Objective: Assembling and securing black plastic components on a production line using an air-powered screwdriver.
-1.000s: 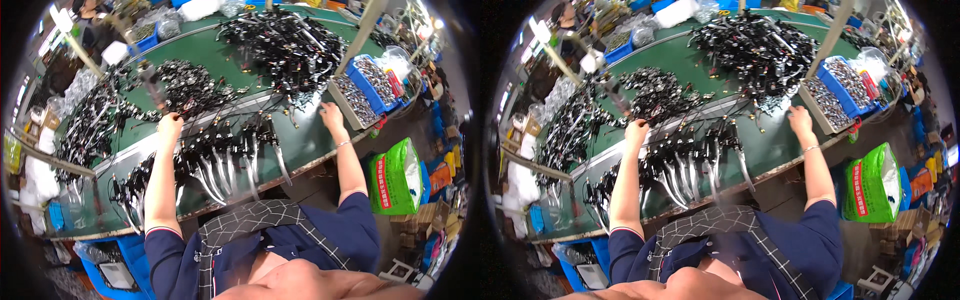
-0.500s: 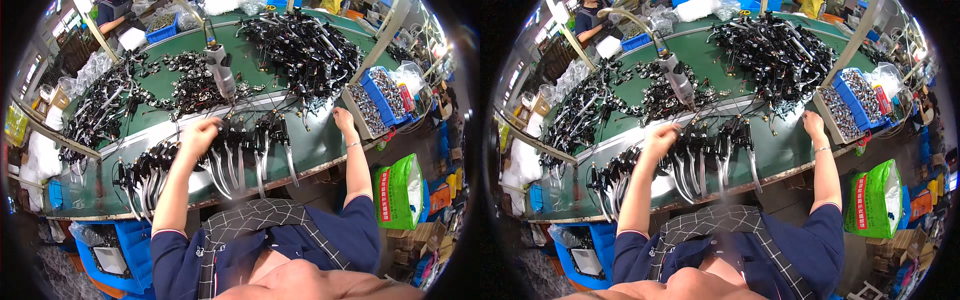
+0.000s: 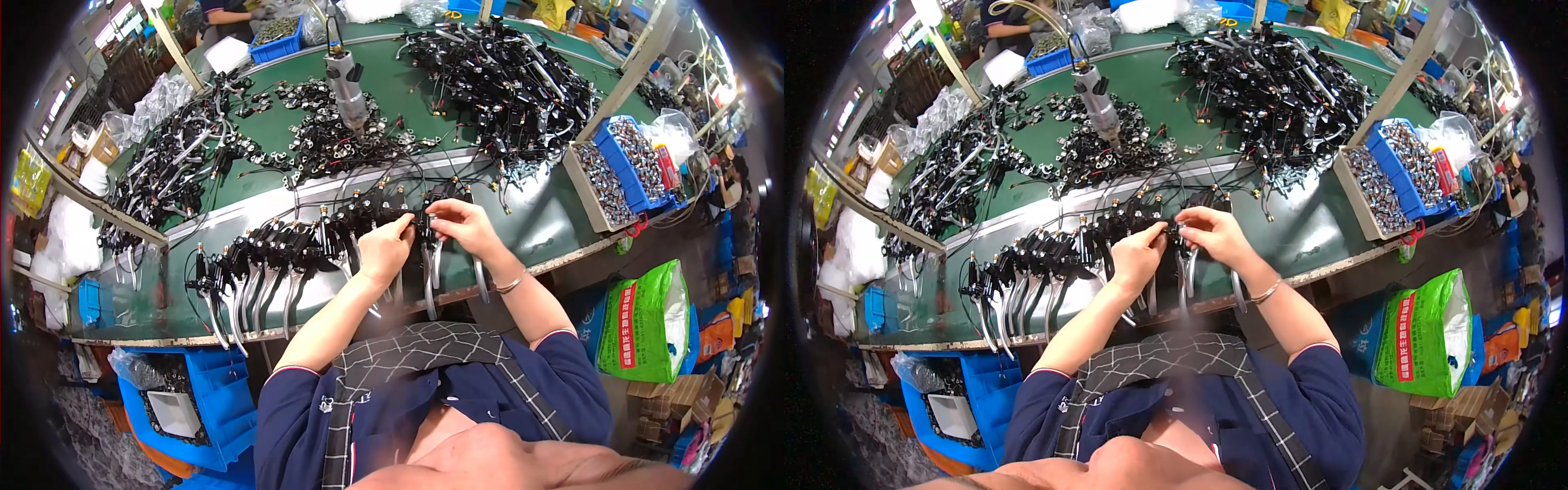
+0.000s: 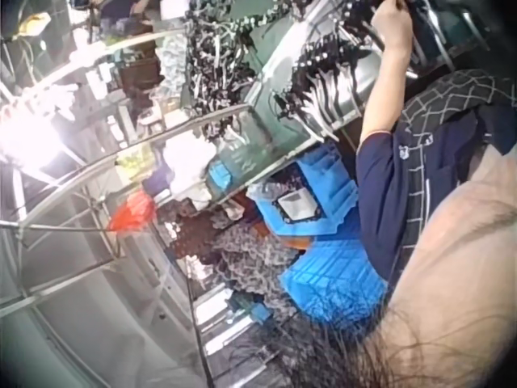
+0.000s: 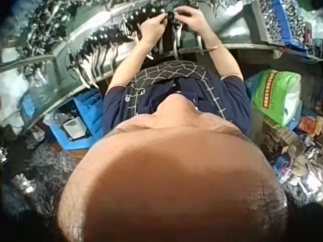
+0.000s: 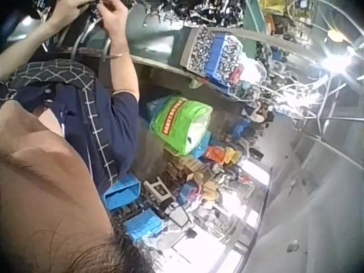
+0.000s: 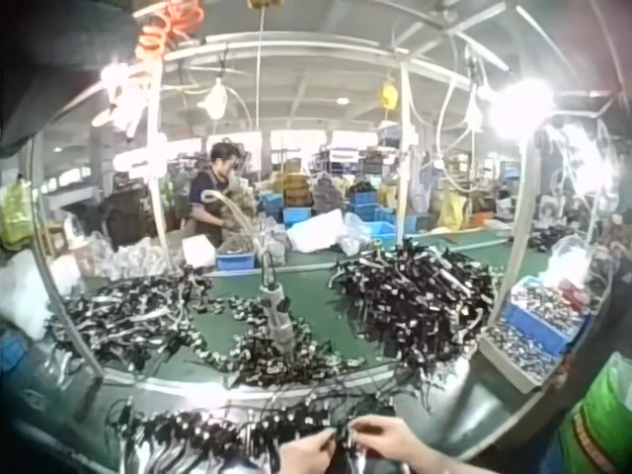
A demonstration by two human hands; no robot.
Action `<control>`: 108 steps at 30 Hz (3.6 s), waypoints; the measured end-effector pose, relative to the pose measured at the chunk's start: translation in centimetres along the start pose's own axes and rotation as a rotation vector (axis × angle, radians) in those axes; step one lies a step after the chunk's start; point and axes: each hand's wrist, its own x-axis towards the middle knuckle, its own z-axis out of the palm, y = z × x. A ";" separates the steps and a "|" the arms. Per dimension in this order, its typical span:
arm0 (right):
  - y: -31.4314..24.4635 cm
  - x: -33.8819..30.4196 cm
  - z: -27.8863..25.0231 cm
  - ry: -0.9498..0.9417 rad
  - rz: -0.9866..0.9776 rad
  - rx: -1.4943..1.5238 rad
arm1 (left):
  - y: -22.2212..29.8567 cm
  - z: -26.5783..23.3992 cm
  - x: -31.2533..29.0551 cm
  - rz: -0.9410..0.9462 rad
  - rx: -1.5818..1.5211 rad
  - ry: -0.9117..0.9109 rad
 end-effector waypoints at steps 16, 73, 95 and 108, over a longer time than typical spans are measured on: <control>-1.5 1.3 0.7 0.036 -0.092 -0.375 | -1.5 -1.2 1.1 0.041 0.091 -0.345; -7.7 7.1 3.4 -0.600 -0.012 -1.662 | 0.8 0.3 0.8 -0.628 -0.667 -0.567; -8.0 6.5 2.8 0.002 -0.270 0.128 | -1.1 0.5 0.9 -0.659 -0.765 -0.548; -6.7 6.4 2.6 0.008 -0.235 0.085 | -0.4 -0.1 1.1 -0.655 -0.789 -0.521</control>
